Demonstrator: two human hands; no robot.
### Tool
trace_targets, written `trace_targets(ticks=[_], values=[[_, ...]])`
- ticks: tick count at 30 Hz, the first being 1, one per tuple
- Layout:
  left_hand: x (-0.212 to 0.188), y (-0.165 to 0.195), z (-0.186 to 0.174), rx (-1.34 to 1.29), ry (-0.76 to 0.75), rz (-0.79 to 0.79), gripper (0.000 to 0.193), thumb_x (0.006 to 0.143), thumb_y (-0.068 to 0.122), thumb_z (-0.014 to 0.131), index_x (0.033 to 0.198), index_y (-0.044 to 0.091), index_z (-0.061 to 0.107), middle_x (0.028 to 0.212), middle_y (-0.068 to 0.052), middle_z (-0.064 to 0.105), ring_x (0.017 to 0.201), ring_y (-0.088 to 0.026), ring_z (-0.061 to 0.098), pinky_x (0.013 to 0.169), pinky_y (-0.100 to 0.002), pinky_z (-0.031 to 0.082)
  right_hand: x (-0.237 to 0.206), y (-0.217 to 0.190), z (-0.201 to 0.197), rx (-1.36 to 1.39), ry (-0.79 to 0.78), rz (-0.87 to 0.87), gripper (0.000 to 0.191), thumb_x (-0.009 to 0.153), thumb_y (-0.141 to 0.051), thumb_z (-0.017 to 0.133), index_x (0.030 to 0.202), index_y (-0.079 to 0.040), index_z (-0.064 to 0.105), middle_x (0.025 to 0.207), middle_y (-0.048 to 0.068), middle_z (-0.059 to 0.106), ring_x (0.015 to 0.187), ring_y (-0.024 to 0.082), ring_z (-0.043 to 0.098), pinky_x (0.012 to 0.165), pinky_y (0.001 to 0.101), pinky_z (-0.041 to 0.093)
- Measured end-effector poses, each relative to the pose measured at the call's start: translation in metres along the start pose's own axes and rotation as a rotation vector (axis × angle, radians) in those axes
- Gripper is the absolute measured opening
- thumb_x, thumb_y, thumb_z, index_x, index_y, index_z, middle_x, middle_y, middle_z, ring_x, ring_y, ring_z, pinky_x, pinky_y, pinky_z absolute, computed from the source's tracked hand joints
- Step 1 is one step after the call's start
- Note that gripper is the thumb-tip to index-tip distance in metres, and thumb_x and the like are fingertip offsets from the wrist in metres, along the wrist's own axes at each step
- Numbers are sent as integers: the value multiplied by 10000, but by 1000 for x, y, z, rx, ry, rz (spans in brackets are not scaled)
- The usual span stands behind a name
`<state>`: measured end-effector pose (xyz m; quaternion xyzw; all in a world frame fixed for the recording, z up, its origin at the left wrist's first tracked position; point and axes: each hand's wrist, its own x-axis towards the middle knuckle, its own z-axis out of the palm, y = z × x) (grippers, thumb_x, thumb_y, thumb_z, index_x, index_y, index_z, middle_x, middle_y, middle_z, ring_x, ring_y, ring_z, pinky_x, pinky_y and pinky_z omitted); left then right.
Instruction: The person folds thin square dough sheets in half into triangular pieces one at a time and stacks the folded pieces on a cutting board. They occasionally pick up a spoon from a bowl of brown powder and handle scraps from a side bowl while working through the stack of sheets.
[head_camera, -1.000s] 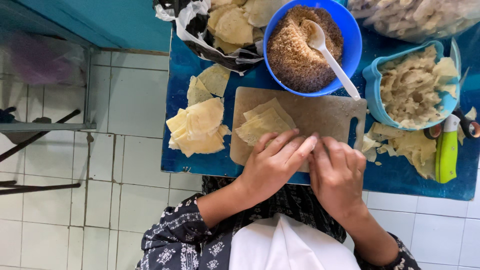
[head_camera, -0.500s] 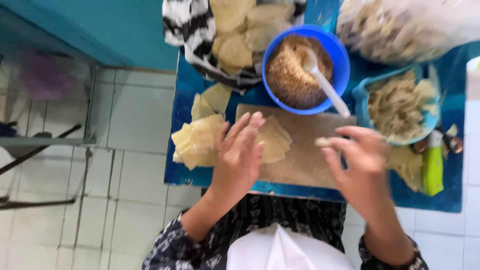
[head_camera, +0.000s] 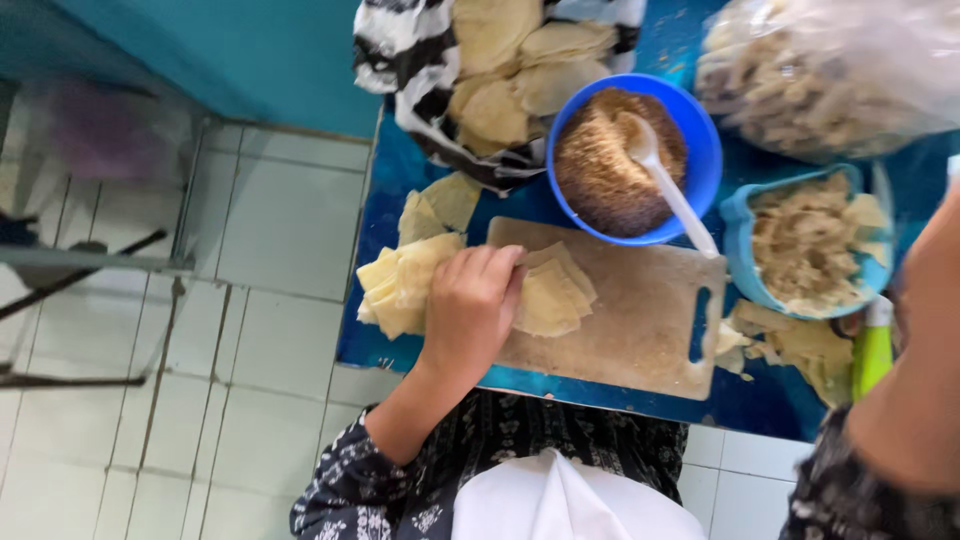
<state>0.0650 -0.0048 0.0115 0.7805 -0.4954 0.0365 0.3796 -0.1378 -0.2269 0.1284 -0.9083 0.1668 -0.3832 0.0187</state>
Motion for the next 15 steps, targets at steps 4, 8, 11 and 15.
trace_targets(ticks=[4,8,11,15], values=[[4,0,-2,44,-72,-18,218,874,96,739,1075,98,654,941,-76,634,890,-301,640,790,-438,498,-51,-72,18,401,-414,-169,352,746,-35,737,1088,32,686,1120,168,659,1014,332,674,878,427,550],[6,0,-6,1,-132,-57,223,864,113,752,1056,93,641,942,-66,633,881,-301,640,776,-440,496,-67,-92,65,198,-591,-361,410,688,-72,677,1073,67,695,1078,158,638,951,287,665,843,388,561],[11,1,-4,-11,-144,-86,226,844,130,765,1018,96,626,925,-55,635,870,-293,644,767,-442,494,-69,-89,74,117,-600,-482,372,685,-87,645,1022,62,695,1006,136,621,872,254,644,812,364,555],[11,3,-2,19,-128,-102,197,819,128,768,958,109,631,890,-52,632,857,-289,645,760,-443,492,-70,-82,62,31,-655,-554,241,707,-74,658,924,27,685,917,114,595,824,251,634,759,362,542]])
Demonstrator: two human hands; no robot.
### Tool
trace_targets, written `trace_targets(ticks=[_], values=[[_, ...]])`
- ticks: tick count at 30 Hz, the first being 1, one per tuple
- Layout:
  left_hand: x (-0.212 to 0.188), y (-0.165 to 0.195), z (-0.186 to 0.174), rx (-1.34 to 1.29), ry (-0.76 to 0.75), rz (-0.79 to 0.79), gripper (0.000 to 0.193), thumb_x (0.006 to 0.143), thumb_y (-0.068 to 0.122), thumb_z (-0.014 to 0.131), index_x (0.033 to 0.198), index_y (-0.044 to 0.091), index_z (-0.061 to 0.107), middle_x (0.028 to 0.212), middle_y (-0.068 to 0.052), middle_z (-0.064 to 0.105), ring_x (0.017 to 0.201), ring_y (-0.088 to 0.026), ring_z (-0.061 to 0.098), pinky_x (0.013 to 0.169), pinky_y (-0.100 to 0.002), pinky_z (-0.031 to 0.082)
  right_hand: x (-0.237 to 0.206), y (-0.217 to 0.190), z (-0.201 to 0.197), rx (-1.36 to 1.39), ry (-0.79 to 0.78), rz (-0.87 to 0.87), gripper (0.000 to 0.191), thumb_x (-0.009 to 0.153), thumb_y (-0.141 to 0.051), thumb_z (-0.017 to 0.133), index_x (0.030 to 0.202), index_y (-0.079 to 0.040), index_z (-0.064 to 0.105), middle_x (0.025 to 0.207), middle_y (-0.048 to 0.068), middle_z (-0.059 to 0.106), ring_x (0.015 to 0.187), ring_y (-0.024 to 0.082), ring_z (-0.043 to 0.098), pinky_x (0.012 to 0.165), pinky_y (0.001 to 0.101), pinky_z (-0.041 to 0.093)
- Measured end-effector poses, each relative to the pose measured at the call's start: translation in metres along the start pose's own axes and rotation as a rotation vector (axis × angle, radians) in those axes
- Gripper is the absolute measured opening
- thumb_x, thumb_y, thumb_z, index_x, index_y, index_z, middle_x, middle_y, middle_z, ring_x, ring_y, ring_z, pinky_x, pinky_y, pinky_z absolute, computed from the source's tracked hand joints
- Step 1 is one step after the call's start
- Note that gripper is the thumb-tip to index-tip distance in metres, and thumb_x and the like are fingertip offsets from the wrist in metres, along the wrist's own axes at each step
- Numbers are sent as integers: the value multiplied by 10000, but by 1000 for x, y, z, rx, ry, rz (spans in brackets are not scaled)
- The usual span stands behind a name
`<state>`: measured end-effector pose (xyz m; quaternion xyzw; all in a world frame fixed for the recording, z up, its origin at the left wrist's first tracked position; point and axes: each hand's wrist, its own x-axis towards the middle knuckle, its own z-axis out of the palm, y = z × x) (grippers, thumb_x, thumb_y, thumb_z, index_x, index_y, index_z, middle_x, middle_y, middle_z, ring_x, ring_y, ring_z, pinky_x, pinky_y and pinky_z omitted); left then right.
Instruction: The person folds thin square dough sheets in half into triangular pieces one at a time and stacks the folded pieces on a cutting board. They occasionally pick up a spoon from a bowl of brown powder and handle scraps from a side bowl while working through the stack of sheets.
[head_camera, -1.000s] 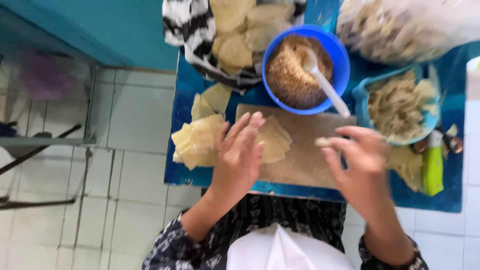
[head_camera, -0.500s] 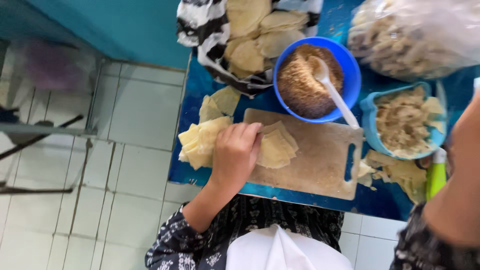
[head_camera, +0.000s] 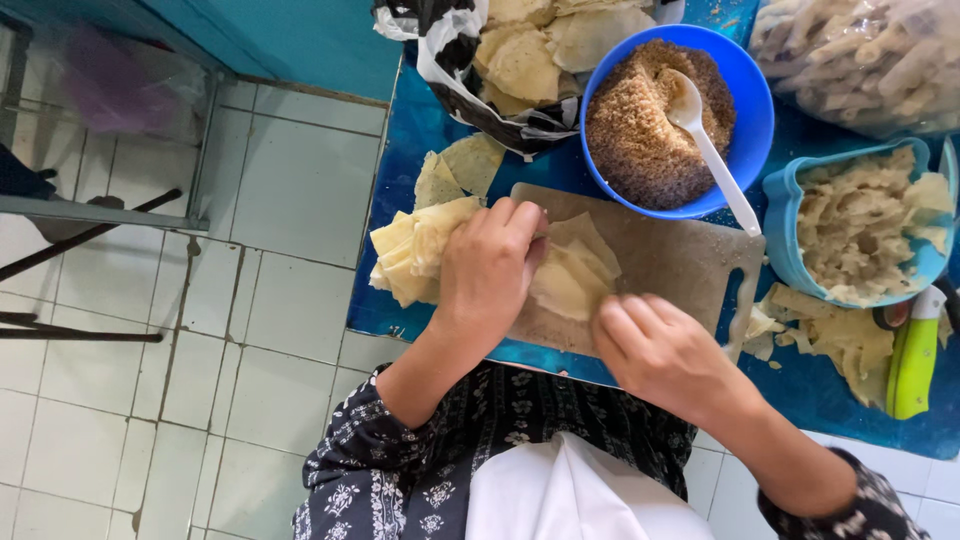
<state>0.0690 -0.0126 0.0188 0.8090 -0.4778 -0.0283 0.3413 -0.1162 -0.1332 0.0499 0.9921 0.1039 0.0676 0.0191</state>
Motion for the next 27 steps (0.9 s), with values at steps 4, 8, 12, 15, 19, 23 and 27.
trace_targets(ticks=[4,8,12,15,19,23,27], values=[[-5,2,3,99,58,62,123,858,80,728,950,110,650,877,-47,629,885,-273,652,791,-422,507,-28,-1,-18,-116,-82,123,251,688,-26,663,933,23,693,901,111,614,826,251,643,764,360,541],[-15,6,-1,143,87,95,224,854,35,685,1075,73,683,937,-54,645,917,-268,654,792,-409,509,-49,-10,-17,-109,-37,211,351,694,-17,669,1032,68,706,976,147,651,880,271,664,812,372,548],[-31,21,-3,137,203,164,279,878,32,667,1156,52,682,1063,-81,651,974,-275,639,832,-400,512,-61,-16,-11,33,68,315,391,710,13,672,1091,95,700,1051,181,684,942,311,695,821,387,569],[-40,38,10,8,62,162,156,882,157,748,998,90,668,933,-77,605,864,-280,612,732,-415,489,-66,-14,-9,245,194,445,241,801,-2,697,1038,37,687,1013,157,709,897,316,710,776,375,570],[-43,42,27,48,26,137,173,862,184,757,950,84,646,881,-82,571,846,-289,602,712,-416,484,-56,-2,-6,398,489,786,105,1036,-45,688,1120,0,644,1042,150,721,846,210,714,734,289,572],[-48,45,34,104,-12,161,110,844,102,688,934,92,624,894,-82,565,863,-284,604,727,-400,497,-26,37,3,1065,771,1009,243,991,-97,624,1193,-31,504,909,52,690,731,80,688,659,193,554],[-46,49,41,187,-72,165,99,826,52,633,910,82,589,910,-96,565,875,-278,608,738,-386,511,-4,59,5,1120,775,1018,269,1018,5,674,1221,-4,498,915,104,679,685,100,660,593,214,535]])
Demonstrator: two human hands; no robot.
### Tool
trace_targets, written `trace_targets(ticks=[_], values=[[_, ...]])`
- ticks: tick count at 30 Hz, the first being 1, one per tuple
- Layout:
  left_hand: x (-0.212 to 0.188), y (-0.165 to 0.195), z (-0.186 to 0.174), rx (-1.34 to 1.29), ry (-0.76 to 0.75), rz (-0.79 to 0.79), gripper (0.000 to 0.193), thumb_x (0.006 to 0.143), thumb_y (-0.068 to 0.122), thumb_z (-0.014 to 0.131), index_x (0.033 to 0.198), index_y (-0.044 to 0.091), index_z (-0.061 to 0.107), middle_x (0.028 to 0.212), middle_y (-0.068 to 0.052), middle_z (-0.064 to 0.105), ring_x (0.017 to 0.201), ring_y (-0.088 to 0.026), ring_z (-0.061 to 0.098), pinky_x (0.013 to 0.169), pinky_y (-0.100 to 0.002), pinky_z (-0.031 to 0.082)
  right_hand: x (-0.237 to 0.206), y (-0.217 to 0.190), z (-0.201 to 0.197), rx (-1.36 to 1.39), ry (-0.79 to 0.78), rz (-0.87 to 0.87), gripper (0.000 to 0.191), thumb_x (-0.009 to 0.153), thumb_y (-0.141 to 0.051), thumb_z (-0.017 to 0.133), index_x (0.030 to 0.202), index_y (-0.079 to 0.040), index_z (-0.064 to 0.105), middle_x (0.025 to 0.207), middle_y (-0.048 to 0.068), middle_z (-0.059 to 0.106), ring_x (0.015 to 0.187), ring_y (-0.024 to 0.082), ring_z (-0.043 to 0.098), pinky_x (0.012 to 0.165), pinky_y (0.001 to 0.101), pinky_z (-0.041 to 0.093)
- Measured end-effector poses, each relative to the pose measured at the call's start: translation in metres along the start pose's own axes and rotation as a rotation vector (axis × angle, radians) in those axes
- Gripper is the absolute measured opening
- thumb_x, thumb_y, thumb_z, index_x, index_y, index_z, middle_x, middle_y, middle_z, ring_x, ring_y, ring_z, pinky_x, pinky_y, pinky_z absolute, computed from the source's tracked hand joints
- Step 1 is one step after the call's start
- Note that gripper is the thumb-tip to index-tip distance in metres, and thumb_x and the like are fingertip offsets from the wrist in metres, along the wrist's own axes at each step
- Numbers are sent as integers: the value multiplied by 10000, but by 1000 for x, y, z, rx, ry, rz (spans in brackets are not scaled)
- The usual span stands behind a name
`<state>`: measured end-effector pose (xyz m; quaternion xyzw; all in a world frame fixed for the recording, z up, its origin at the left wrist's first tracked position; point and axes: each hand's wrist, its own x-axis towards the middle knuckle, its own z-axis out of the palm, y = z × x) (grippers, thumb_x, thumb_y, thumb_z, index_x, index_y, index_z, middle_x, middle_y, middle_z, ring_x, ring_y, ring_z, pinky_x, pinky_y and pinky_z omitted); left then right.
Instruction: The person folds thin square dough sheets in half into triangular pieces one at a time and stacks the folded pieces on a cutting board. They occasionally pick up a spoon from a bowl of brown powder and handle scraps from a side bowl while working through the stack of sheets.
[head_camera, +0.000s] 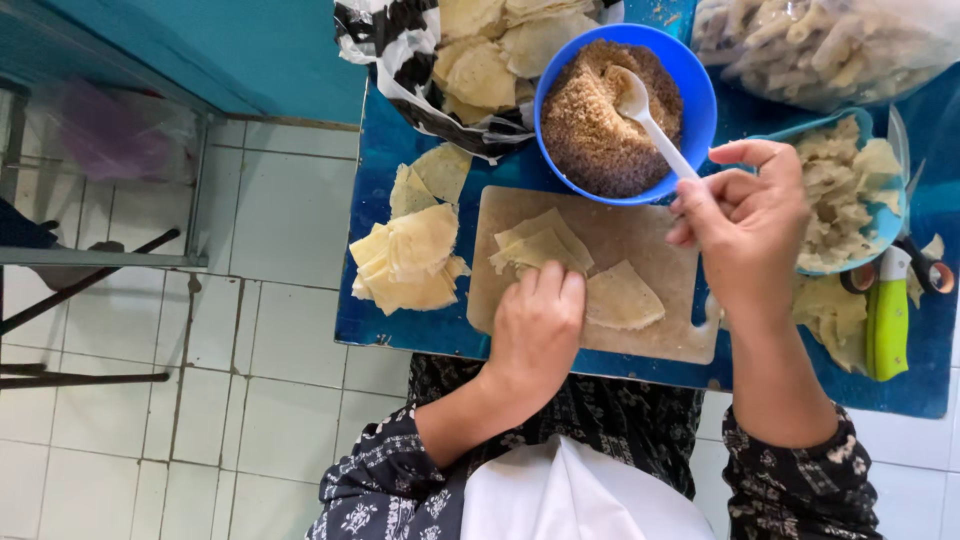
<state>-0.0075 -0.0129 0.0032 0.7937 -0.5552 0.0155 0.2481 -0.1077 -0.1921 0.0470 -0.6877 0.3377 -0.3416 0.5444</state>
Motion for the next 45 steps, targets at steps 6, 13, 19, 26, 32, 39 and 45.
trace_targets(ticks=[6,13,19,26,32,39,45], values=[[-4,5,0,-90,35,-8,117,852,56,653,889,74,544,878,-100,554,844,-272,611,728,-384,514,2,-28,-13,-216,48,-127,76,1095,71,643,1171,72,643,959,115,693,739,90,646,639,191,498],[-1,7,-5,-294,37,-23,159,898,72,673,949,51,524,839,-116,574,790,-303,635,676,-399,538,29,-20,7,-140,88,-127,128,1109,-83,616,1121,29,677,913,98,708,744,104,665,692,217,548],[-4,0,-13,-429,35,-82,156,954,60,671,1065,41,562,905,-147,617,830,-342,663,706,-419,548,15,2,-29,149,182,-113,164,1198,-47,591,1129,87,658,982,191,708,797,207,726,715,337,616],[-5,-13,-20,-632,-29,-161,158,952,43,661,1098,34,601,990,-172,646,873,-381,678,746,-423,561,-69,10,-70,439,107,15,117,1102,-36,626,1103,69,678,906,167,719,739,196,719,706,297,604],[-7,-15,-22,-710,-35,-187,219,946,12,659,1157,20,598,1011,-175,647,875,-347,699,753,-404,567,-129,23,-56,-29,22,167,172,992,35,690,1153,89,661,946,180,713,830,185,704,805,273,572],[-9,-12,-18,-770,28,-163,387,934,-59,666,1293,21,548,1038,-155,657,905,-287,722,769,-360,589,-137,21,-50,-406,-239,-360,232,901,84,710,1115,31,640,1025,175,715,928,229,717,805,286,574],[-10,-9,-14,-875,20,-187,436,950,-55,666,1356,24,530,1075,-142,674,920,-239,738,793,-324,615,-137,21,-49,-335,-139,-302,169,952,74,687,1107,47,626,1010,180,717,903,240,725,807,311,592]])
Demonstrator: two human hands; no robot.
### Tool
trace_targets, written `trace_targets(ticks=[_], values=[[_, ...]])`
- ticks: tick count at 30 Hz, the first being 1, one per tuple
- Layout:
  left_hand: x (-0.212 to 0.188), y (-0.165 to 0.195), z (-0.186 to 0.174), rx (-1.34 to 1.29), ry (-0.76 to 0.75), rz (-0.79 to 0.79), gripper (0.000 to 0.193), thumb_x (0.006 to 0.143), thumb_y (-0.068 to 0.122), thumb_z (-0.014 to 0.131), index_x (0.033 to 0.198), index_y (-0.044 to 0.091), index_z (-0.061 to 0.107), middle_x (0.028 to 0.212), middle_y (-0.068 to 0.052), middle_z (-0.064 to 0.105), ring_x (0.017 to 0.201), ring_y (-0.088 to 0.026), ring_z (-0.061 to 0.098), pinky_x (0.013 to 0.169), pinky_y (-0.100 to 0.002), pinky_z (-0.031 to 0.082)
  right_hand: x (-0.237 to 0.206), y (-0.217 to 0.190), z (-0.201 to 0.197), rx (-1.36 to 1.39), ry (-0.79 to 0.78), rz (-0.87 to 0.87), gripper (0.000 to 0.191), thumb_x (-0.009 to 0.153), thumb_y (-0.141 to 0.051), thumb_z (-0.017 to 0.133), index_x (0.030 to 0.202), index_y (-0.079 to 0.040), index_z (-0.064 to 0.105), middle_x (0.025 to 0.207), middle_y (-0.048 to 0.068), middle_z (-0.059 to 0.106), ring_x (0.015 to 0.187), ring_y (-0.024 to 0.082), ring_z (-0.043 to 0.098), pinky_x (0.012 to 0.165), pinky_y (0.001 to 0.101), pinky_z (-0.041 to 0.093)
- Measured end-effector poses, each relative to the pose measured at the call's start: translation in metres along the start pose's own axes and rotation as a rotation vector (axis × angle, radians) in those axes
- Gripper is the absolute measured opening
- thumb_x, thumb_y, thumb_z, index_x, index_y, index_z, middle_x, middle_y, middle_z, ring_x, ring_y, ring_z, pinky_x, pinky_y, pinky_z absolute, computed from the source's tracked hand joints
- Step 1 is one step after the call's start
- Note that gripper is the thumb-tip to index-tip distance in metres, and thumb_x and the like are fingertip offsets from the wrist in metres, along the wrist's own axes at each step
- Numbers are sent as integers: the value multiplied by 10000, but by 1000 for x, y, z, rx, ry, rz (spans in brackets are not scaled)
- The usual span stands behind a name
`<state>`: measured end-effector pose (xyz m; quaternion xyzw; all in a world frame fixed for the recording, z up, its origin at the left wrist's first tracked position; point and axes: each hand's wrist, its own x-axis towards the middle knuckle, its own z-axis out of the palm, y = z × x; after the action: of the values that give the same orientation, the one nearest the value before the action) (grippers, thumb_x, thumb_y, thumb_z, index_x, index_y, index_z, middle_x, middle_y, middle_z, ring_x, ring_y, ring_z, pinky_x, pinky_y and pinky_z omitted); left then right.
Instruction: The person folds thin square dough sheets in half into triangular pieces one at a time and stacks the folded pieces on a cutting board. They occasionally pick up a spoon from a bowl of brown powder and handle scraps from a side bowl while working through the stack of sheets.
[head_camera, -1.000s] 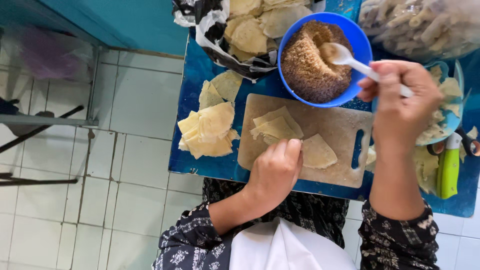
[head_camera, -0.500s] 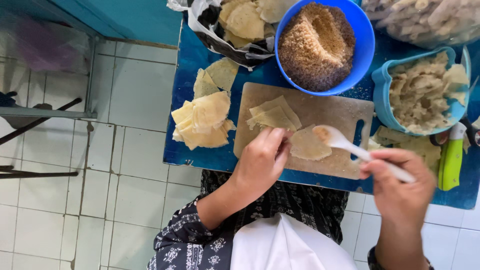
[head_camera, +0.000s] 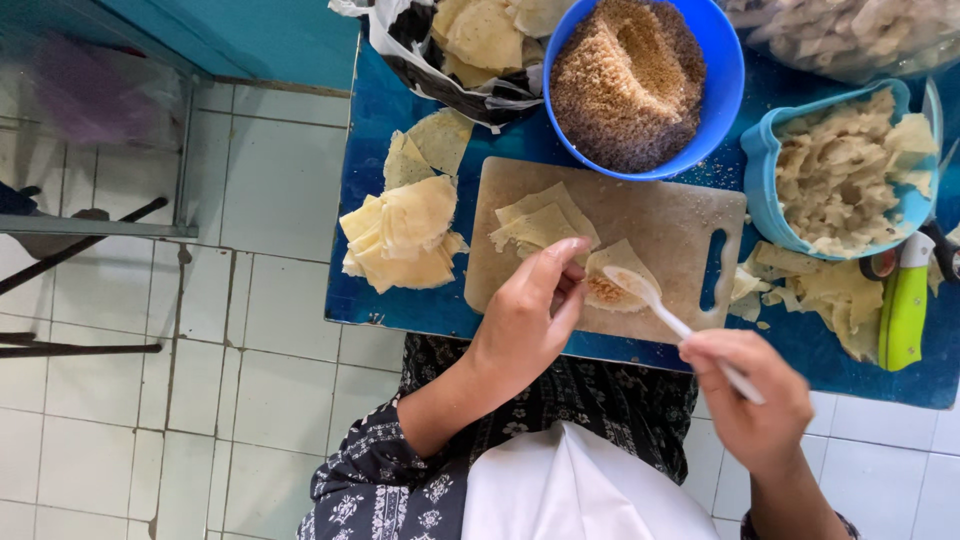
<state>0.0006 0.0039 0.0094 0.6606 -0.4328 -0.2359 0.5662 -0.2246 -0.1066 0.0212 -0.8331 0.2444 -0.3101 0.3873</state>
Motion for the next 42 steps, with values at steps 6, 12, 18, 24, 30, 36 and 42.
trace_targets(ticks=[6,12,18,24,30,36,42], values=[[2,1,4,78,-37,112,428,1002,-36,634,1415,32,547,1081,-154,708,973,-291,734,840,-360,595,44,5,3,471,274,54,82,1119,-61,610,1108,17,586,952,141,690,783,215,713,754,336,614],[5,3,2,258,-26,194,286,969,29,698,1240,43,610,1100,-150,648,972,-368,680,823,-422,563,149,25,19,173,241,-25,300,1178,-230,597,1079,44,672,956,137,670,754,190,627,657,288,501],[6,4,-5,132,-85,93,151,955,54,712,1087,44,638,1128,-150,620,978,-359,681,808,-407,566,140,6,2,-415,223,-257,187,1149,-158,667,1175,26,649,1099,121,613,1029,265,584,937,349,467],[7,4,-5,136,-116,106,95,955,47,698,1044,24,679,1083,-128,629,967,-343,678,806,-405,563,65,-20,15,-558,-131,70,178,897,-120,798,962,-43,652,964,117,628,949,323,607,857,413,464],[8,4,-1,163,-98,115,106,937,70,733,1014,32,673,1047,-120,634,944,-327,678,797,-402,566,58,-16,34,-486,-114,128,134,857,-59,767,912,-55,645,935,95,649,933,318,630,850,424,473],[9,3,1,193,-70,139,117,907,58,748,991,45,668,1041,-116,631,946,-336,673,793,-412,560,56,-30,33,52,-11,476,165,920,-1,646,1075,-52,624,999,26,725,855,87,682,721,223,513],[11,5,2,190,-101,54,264,886,38,735,1131,24,640,1098,-130,599,963,-357,661,782,-427,552,58,-23,47,-16,-33,281,211,900,68,717,1085,-7,649,1029,78,717,896,142,678,827,254,544]])
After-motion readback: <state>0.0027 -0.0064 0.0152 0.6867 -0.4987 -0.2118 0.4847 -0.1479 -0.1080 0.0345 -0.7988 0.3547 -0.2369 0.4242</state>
